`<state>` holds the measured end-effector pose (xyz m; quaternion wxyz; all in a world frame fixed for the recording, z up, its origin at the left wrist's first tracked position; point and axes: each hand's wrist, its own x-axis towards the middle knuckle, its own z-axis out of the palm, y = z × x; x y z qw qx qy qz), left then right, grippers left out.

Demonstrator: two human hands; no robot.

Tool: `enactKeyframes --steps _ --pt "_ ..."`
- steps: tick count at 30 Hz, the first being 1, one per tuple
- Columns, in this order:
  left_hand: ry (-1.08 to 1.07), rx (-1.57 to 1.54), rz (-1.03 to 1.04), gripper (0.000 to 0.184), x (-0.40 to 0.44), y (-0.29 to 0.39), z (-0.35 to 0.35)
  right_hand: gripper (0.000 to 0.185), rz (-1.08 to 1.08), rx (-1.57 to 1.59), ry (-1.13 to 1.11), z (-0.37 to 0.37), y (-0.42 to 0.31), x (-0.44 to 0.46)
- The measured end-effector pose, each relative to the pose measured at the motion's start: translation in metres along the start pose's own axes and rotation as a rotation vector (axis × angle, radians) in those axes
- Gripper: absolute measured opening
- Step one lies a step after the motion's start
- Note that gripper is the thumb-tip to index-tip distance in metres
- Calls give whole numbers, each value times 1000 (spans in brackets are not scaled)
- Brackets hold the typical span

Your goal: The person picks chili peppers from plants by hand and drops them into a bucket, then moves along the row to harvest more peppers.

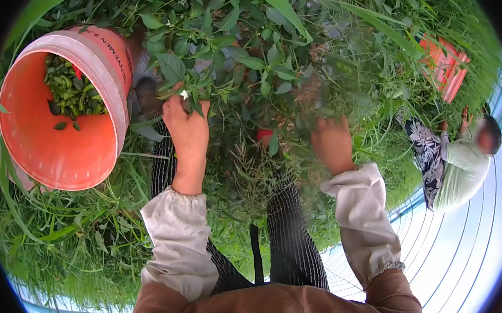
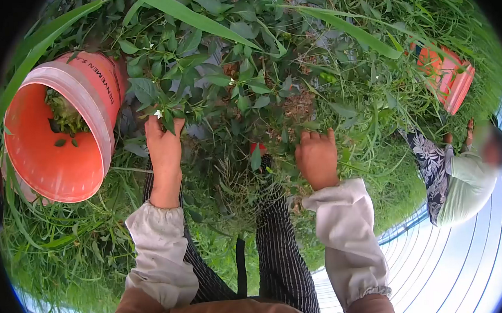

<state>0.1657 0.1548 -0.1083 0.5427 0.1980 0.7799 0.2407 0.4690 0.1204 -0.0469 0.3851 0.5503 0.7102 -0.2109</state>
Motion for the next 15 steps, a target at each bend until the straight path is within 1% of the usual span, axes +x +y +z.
enactKeyframes --steps 1,2,3,4,5,6,7,8,9,10,11,12,13,14,15 --pt "85 260 87 48 -2 3 0 33 47 89 64 -10 -3 5" --pt "88 231 108 57 -3 4 0 28 95 178 130 -20 -5 11" --pt "87 229 114 57 -5 5 1 28 98 177 135 -30 -8 17" --pt "174 279 257 57 -7 8 2 26 107 254 217 -41 -10 23" --pt "237 282 357 56 -8 10 3 25 116 331 297 -50 -11 28" --pt "301 290 456 55 -10 13 4 25 119 332 299 -57 -11 34" --pt "301 291 458 55 -12 17 4 25 66 324 383 -62 -10 42" --pt "293 317 555 53 -15 22 2 25 11 317 466 -67 -9 50" --pt "283 344 649 51 -18 27 1 25 12 320 464 -74 -6 57" --pt "353 292 769 37 -20 33 8 26 -5 227 508 -81 -1 65" --pt "351 292 770 37 -19 28 9 28 -20 133 553 -87 4 73" --pt "146 245 785 32 -19 18 11 28 -19 133 552 -92 13 80" --pt "-59 198 791 28 -19 14 11 26 88 82 503 -95 25 85" --pt "-108 148 724 23 -24 15 18 25 192 28 454 -97 37 88" --pt "-155 98 658 19 -30 19 27 25 190 26 455 -97 47 88"
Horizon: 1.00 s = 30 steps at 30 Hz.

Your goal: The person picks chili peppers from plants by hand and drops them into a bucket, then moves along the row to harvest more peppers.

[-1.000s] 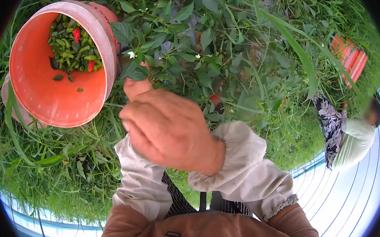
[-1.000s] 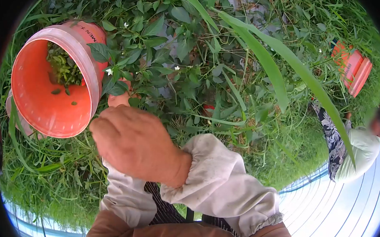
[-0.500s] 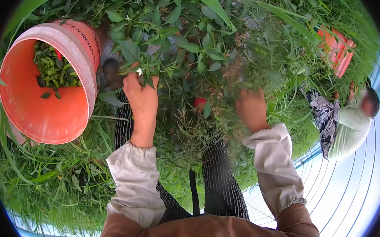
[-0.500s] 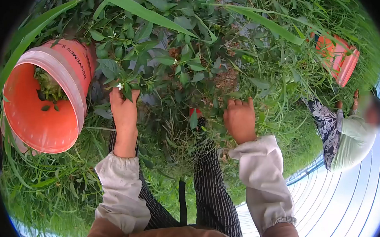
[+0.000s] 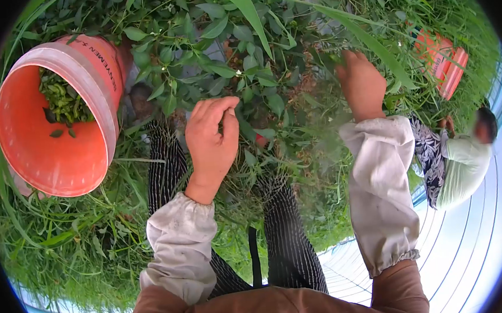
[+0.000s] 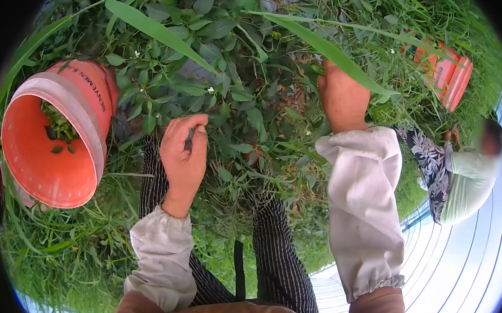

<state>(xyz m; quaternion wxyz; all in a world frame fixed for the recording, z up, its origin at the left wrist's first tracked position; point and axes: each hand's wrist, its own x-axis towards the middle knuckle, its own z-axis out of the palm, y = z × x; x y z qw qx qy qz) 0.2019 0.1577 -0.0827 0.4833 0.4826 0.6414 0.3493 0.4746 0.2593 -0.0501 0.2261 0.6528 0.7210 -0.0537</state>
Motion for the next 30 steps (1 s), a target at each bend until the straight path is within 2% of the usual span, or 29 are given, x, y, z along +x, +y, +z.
enactKeyframes --steps 1,2,4,6,7,8,10,11,13,16,18,19,21,22,24,26,28,30 --pt "-61 -103 -94 23 -3 0 6 25 -4 -35 -69 1 10 1" --pt "-57 -102 -96 23 -5 0 10 25 -10 -69 -138 3 18 0" --pt "-211 -109 -188 25 -5 -1 17 28 -46 -15 -126 11 32 -5" --pt "-271 -134 -193 28 -7 -2 21 32 -36 227 -50 12 43 -13" --pt "-341 -188 -269 29 -7 4 23 29 3 454 -43 9 47 -18" --pt "-413 -242 -345 30 -8 10 26 29 3 451 -40 6 50 -26" --pt "-460 -257 -331 34 -13 15 36 26 243 1063 -87 0 49 -46" --pt "-532 -227 -298 34 -15 17 41 26 392 1253 -76 -6 44 -55" --pt "-652 -172 -264 36 -17 24 47 22 463 1305 -28 -11 44 -68" --pt "-708 -82 -223 37 -24 23 59 12 562 1494 61 -25 35 -73" --pt "-762 -89 -261 37 -24 25 60 11 246 1146 -107 -50 18 -66" --pt "-742 -109 -233 39 -27 25 61 16 76 917 -75 -61 -4 -56" --pt "-726 -126 -207 41 -32 24 64 15 -219 647 -180 -73 -40 -33" --pt "-784 -117 -206 43 -34 24 65 15 -214 650 -178 -61 -49 -23" --pt "-842 -103 -193 45 -33 21 66 13 -249 416 -108 -25 -57 2" --pt "-769 -77 -262 43 -31 15 64 12 -271 104 -115 13 -33 27" --pt "-718 -61 -226 43 -28 9 61 11 -215 -44 -94 53 -2 38" --pt "-668 -44 -203 42 -27 7 58 10 -157 -111 -153 52 3 36"
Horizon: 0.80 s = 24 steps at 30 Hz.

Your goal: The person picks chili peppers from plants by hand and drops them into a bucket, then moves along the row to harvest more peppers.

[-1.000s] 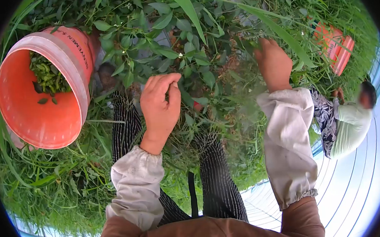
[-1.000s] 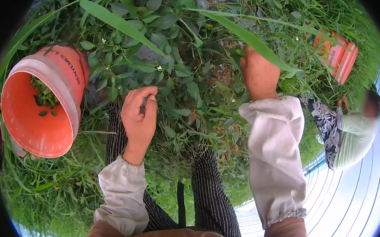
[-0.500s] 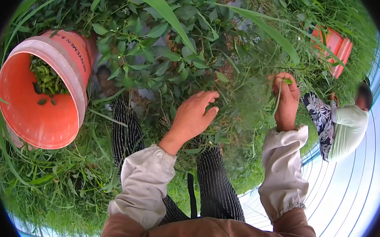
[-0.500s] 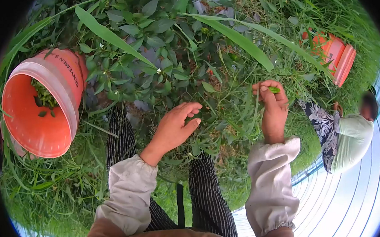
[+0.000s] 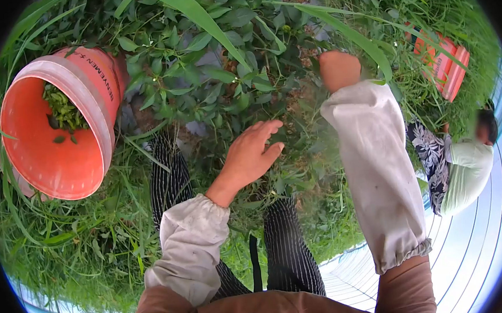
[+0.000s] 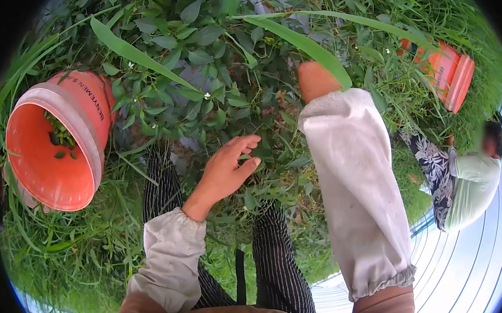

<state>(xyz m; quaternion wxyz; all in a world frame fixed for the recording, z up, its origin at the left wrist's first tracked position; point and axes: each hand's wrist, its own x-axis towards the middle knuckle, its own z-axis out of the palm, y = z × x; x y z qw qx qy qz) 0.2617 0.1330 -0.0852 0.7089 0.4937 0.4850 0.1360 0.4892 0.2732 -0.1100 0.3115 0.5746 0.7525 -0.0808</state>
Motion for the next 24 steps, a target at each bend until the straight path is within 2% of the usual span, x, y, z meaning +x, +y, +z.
enactKeyframes --steps 2,4,8,10,11,12,14,15,18,20,22,23,24 --pt "-15 -84 -36 40 0 4 -2 9 65 -62 -71 -1 5 -6" --pt "-23 -75 -43 40 0 4 -2 6 -20 -253 -147 7 16 -13" --pt "0 -86 -54 39 -1 4 -6 10 83 -191 -123 38 46 -20" --pt "6 -82 -37 39 -2 2 -6 14 51 324 40 17 52 -33" --pt "13 -78 -15 38 -2 2 -5 19 101 458 35 19 56 -35" --pt "12 -78 -14 38 -2 3 -5 19 102 457 36 21 58 -36" --pt "15 -92 -29 38 -2 7 -6 25 174 615 -129 25 63 -37" --pt "16 -89 -26 38 -1 8 -6 25 175 616 -125 21 61 -35" --pt "40 -93 -4 37 -1 6 -5 41 396 1031 -138 -1 46 -24" --pt "45 -91 -12 37 -1 5 -5 44 417 1047 -98 -6 43 -19" --pt "30 -92 -31 36 -3 5 -5 45 652 1213 -97 -9 44 -17" --pt "20 -90 -48 36 -2 5 -6 39 504 1140 -68 2 51 -16" --pt "22 -88 -45 36 -2 5 -7 39 503 1140 -64 5 47 -12"
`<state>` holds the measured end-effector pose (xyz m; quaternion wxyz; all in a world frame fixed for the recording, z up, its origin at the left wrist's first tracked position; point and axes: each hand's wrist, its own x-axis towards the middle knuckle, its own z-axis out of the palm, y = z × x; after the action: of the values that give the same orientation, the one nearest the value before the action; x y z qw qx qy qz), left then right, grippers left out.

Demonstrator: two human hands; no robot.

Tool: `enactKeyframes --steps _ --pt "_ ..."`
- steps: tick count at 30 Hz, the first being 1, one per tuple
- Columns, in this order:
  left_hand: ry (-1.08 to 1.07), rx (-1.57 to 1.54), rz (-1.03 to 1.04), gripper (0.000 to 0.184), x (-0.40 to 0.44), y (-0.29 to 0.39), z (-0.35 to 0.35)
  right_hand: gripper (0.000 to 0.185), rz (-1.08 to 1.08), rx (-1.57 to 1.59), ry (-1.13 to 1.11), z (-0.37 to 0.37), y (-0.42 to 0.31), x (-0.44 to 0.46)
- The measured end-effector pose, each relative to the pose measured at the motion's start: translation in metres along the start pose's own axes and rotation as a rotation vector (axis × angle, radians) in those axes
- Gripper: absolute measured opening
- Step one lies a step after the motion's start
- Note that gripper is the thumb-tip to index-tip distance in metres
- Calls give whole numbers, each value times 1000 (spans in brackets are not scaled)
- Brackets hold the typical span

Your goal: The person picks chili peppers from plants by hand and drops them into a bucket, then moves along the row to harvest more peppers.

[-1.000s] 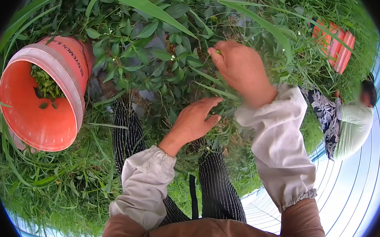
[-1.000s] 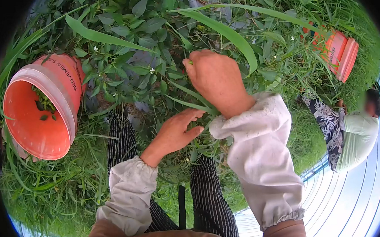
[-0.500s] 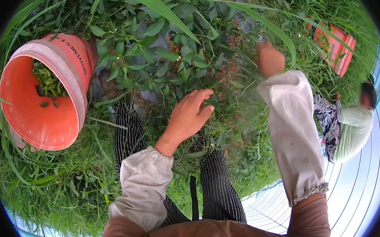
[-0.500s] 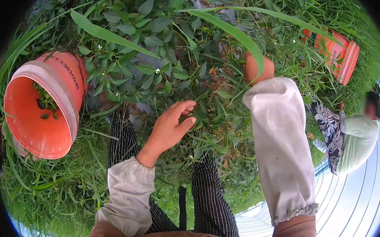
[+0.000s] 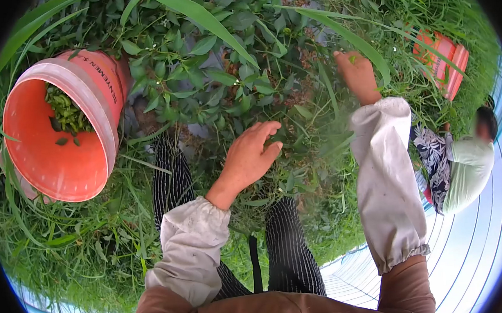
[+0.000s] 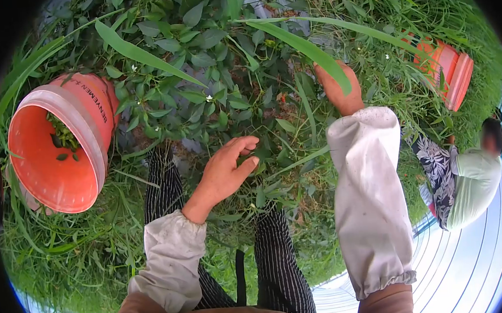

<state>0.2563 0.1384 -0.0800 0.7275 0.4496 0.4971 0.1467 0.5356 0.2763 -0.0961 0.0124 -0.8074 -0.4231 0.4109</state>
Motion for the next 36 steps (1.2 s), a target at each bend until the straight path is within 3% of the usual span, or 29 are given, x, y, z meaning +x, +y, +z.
enactKeyframes --steps 2,3,7,9,13,18,22,25,30,32,34,36 --pt "4 -15 -27 35 -1 2 -1 31 -540 -337 154 15 0 4" --pt "6 -12 -22 35 0 2 -1 28 -453 -180 -23 21 -20 -2" --pt "68 -30 8 33 0 -7 0 24 -453 67 -123 66 -21 57" --pt "83 -50 12 32 0 -8 -1 17 327 142 22 74 -42 70" --pt "93 -98 -84 29 -1 -3 -8 27 533 376 50 92 -15 90" --pt "129 -155 -82 27 1 -7 -8 17 529 875 -51 111 -10 96" --pt "138 -145 -65 27 2 -8 -7 11 521 1103 -120 115 -11 99" --pt "138 -153 -85 27 3 -8 -6 8 476 1125 -143 113 -7 98" --pt "131 -203 -116 27 6 -7 -6 5 162 920 -255 115 -1 80" --pt "100 -260 -199 26 8 -5 -8 6 80 855 -202 114 -7 72" --pt "110 -292 -183 26 10 -11 -5 9 369 965 -241 102 -21 69" --pt "126 -326 -170 25 11 -12 -2 17 98 841 -265 98 -24 49"
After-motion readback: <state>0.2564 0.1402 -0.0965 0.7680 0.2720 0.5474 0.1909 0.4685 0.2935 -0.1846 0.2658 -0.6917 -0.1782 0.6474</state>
